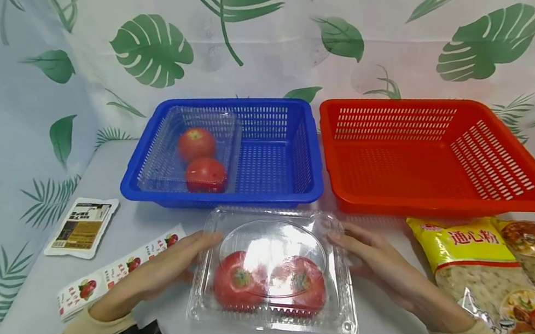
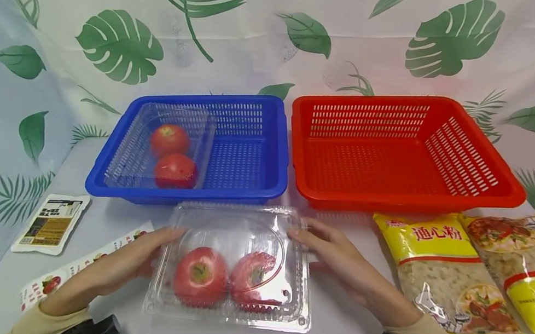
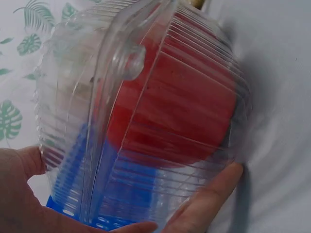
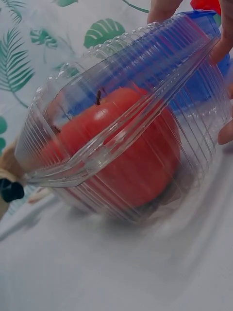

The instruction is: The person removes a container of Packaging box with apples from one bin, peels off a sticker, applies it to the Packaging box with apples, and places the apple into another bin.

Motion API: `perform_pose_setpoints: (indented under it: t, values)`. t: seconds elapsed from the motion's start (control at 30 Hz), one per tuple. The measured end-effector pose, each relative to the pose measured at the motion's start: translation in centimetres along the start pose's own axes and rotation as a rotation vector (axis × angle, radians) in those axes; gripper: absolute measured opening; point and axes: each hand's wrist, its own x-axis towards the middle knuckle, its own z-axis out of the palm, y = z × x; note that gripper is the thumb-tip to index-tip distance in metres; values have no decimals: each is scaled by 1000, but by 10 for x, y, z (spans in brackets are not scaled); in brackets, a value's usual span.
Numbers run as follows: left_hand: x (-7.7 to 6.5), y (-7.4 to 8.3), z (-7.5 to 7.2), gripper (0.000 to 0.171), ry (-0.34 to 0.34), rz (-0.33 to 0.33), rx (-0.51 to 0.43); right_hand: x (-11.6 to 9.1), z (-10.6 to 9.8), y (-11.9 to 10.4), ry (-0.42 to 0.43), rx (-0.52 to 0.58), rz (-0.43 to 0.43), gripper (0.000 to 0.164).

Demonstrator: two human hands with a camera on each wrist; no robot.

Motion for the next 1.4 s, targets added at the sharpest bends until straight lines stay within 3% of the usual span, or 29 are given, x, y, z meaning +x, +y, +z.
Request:
perform_pose_setpoints:
  t: [0.13, 0.33, 0.8, 1.1, 1.4]
  values:
    - [2, 3, 0, 67, 47, -29, 45, 5, -1, -2, 9, -5, 19, 71]
    - [4, 7, 2, 67, 54, -29, 66, 10, -1, 0, 12, -14, 27, 69]
    - [5, 7, 2, 68, 64, -33, 43, 18, -1, -3, 28, -29, 7, 65]
    - [4, 0, 0, 71, 63, -29, -18, 21, 5, -5, 53, -53, 32, 72]
    - [1, 3, -5, 70, 133, -27, 23, 22, 5, 1, 67, -61, 15, 71]
